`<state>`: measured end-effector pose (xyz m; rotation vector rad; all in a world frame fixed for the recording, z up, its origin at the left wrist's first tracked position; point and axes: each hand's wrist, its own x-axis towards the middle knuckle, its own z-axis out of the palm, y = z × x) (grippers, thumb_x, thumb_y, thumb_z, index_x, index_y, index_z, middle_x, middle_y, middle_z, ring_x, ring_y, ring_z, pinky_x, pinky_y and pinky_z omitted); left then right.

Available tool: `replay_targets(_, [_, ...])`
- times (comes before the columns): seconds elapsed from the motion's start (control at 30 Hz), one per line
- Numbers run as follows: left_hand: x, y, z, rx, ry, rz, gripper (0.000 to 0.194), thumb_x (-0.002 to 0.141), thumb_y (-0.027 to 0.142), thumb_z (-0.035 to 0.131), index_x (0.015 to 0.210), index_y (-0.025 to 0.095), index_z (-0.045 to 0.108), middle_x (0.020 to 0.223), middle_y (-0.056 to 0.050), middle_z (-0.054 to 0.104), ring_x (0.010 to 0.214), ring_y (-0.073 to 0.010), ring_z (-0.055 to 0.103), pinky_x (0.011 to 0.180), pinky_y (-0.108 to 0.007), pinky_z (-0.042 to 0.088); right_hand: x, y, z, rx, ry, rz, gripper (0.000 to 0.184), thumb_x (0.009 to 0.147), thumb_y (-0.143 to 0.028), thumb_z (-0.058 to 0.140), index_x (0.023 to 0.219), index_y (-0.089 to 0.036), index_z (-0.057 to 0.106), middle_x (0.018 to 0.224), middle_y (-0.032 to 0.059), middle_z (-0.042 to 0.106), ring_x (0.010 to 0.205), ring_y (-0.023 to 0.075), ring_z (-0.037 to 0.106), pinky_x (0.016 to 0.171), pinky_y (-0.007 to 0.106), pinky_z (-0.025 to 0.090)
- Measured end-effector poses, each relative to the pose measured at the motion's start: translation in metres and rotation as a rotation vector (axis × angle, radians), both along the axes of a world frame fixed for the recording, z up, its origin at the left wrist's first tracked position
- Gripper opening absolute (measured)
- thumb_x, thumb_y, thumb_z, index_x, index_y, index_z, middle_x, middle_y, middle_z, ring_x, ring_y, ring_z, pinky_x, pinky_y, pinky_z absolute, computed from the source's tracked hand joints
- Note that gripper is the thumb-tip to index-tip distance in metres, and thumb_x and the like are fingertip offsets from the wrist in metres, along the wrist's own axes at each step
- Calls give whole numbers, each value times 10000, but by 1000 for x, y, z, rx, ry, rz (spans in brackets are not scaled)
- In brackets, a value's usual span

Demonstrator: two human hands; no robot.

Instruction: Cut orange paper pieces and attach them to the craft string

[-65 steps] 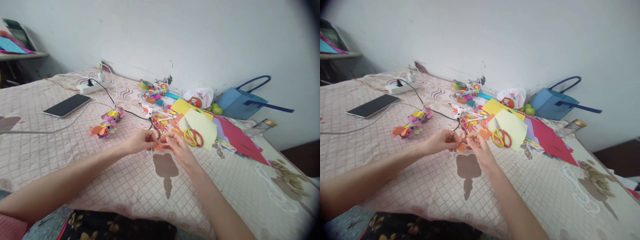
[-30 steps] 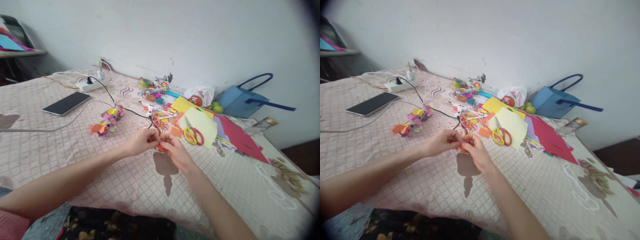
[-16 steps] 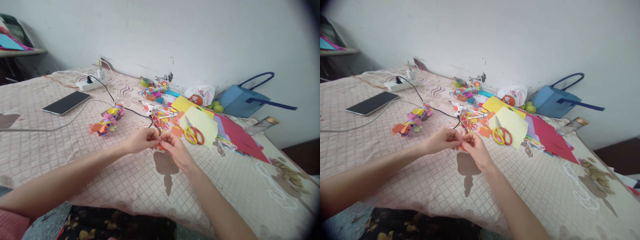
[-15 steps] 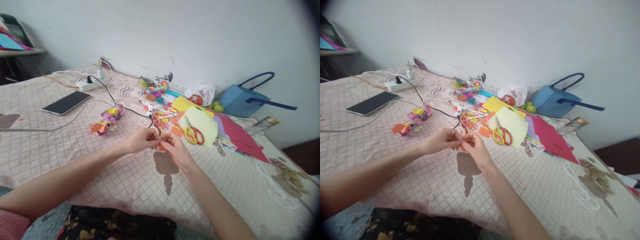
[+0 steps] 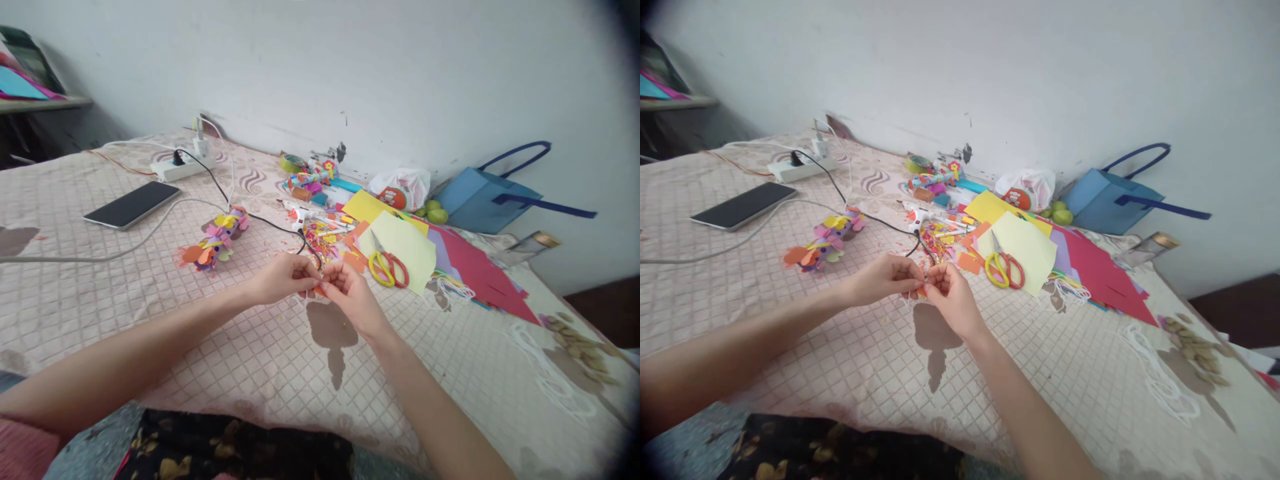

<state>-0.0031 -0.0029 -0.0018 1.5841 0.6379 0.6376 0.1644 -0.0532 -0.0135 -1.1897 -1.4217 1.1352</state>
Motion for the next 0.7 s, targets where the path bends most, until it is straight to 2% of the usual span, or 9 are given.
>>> replay_targets(0.23, [2, -1, -3, 19, 14, 32, 96, 763, 182, 590, 761, 87, 603, 611, -26, 626, 558, -92, 593, 525, -191, 474, 0, -1, 1, 46, -92, -16, 179, 741, -185, 585, 901, -207, 508, 783, 1, 569, 736, 144, 570, 683, 298, 468])
replay_targets(0.43, [3, -1, -1, -4, 46, 85, 75, 744, 155, 586, 742, 86, 618, 583, -12, 616, 513, -76, 571, 491, -169, 457, 1, -1, 4, 67, -57, -50, 92, 803, -241, 525, 888, -206, 515, 866, 21, 567, 779, 142, 568, 711, 298, 466])
replay_targets(0.7, [2, -3, 1, -5, 69, 98, 87, 731, 161, 588, 721, 89, 634, 586, -21, 633, 508, -82, 579, 495, -177, 475, -2, -3, 4, 188, -221, -61, 213, 737, -144, 560, 932, -220, 524, 852, 22, 585, 779, 157, 583, 716, 313, 490])
